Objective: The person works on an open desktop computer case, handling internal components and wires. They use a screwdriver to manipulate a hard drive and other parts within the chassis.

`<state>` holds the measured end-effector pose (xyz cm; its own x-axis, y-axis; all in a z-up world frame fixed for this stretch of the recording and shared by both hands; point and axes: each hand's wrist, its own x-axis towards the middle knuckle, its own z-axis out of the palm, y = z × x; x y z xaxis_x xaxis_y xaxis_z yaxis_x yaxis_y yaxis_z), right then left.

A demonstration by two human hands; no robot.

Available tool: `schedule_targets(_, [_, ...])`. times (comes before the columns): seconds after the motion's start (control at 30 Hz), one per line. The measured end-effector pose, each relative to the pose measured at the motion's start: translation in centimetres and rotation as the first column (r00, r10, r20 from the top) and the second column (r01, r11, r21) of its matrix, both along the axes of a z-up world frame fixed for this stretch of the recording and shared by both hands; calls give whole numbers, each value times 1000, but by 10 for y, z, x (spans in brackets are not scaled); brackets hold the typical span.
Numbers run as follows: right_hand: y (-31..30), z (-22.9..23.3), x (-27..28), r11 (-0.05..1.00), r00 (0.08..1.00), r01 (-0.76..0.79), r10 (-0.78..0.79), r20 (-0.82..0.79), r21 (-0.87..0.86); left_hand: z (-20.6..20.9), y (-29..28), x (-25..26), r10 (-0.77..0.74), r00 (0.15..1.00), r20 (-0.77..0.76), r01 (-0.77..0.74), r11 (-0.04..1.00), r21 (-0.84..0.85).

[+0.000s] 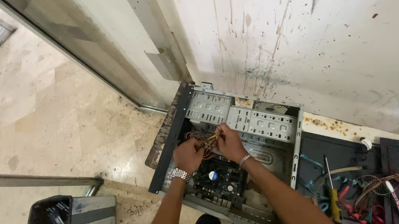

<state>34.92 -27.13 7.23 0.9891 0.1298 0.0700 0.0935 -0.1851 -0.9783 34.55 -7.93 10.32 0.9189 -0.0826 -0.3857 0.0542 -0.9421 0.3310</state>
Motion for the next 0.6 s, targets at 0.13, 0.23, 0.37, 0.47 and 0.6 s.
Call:
schedule_targets(0.13, [9, 1, -5, 997, 996, 78, -79, 38, 18, 3, 0, -7, 40, 997, 61, -37, 998, -42])
schedule_targets(0.23, [15, 6, -11, 994, 994, 94, -97, 41, 64, -13, 5, -6, 100, 984, 146, -79, 987, -139])
schedule_targets(0.37, [16, 4, -9, 983, 973, 166, -177, 147, 83, -10, 3, -4, 118, 975, 186, -91, 984, -152])
schedule_targets(0.47, [18, 3, -6, 970, 970, 206, -220, 106, 127, -17, 3, 5, 41, 982, 187, -20, 993, -114])
schedule_targets(0.6, [13, 9, 3, 962, 978, 148, -177, 111, 229, -8, -35, -1, 129, 950, 285, -215, 931, 295])
